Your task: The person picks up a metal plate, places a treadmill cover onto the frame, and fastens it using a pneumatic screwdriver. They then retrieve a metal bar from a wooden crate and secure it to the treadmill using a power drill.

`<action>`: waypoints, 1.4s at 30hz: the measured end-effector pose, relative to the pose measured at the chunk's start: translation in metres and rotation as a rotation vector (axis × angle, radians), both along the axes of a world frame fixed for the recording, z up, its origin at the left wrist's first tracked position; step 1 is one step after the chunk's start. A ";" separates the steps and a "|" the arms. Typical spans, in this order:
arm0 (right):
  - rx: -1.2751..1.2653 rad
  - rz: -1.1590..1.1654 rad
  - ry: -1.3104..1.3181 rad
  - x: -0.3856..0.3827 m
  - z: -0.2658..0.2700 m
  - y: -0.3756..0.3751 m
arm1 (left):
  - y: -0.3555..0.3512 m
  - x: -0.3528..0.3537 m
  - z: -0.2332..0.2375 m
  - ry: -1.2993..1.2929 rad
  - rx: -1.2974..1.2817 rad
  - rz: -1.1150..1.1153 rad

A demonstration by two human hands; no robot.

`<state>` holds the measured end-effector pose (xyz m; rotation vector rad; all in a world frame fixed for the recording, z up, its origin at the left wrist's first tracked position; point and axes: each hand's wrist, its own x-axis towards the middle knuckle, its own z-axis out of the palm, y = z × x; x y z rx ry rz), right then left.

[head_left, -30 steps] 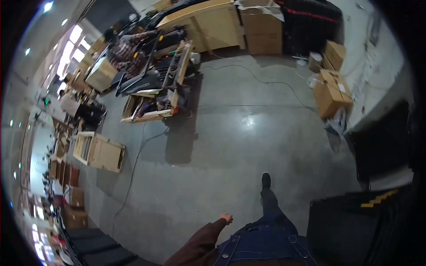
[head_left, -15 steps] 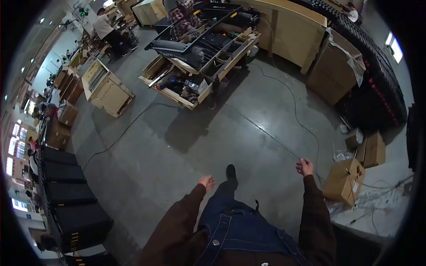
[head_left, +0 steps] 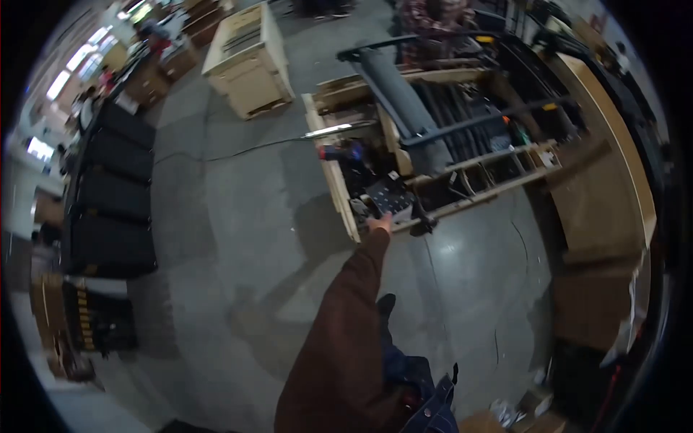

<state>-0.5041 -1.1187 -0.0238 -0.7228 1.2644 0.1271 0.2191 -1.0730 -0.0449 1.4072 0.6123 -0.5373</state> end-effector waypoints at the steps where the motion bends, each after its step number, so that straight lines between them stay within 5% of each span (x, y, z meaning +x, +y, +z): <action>1: 0.019 0.089 -0.043 0.041 0.001 -0.048 | -0.017 -0.002 0.007 0.012 0.056 0.126; 4: 0.065 0.293 -0.154 0.141 0.016 -0.160 | -0.025 0.020 -0.080 -0.004 0.293 0.258; 6: 0.101 0.392 -0.213 0.188 0.032 -0.218 | -0.020 0.019 -0.103 -0.123 0.368 -0.043; 7: 0.125 0.436 -0.249 0.211 0.031 -0.243 | -0.017 0.006 -0.025 -0.055 0.189 -0.082; 8: 0.149 0.472 -0.281 0.226 0.029 -0.267 | -0.014 -0.005 0.005 -0.057 0.201 -0.047; 10: 0.184 0.540 -0.346 0.252 0.025 -0.322 | -0.022 -0.035 0.043 0.117 -0.397 0.243; 11: 0.196 0.568 -0.382 0.267 0.025 -0.351 | -0.022 -0.059 0.069 0.084 -0.526 0.189; 15: 0.231 0.508 -0.459 0.239 0.030 -0.437 | -0.070 -0.164 0.178 0.032 -0.451 0.038; 16: 0.217 0.424 -0.444 0.226 0.090 -0.429 | -0.092 -0.187 0.204 0.003 -0.441 -0.037; 18: -0.102 0.383 -0.222 0.339 0.194 -0.422 | -0.143 -0.216 0.240 -0.022 -0.464 -0.242; 21: 0.187 0.423 -0.609 0.412 0.199 -0.458 | -0.209 -0.236 0.252 -0.076 -0.378 -0.619; 25: -0.209 0.307 -0.576 0.449 0.210 -0.488 | -0.294 -0.221 0.260 -0.237 -0.377 -0.762; 31: -0.277 0.259 -0.485 0.458 0.217 -0.562 | -0.423 -0.156 0.248 0.074 -0.630 -0.744; 34: -0.376 0.251 -0.395 0.471 0.232 -0.604 | -0.477 -0.131 0.234 -0.114 -0.427 -0.925; 36: -1.181 0.243 -0.360 0.483 0.244 -0.622 | -0.504 -0.120 0.241 -0.060 -0.430 -0.920; 42: -1.304 0.478 -0.369 0.520 0.268 -0.690 | -0.573 -0.108 0.263 -0.020 -0.563 -0.760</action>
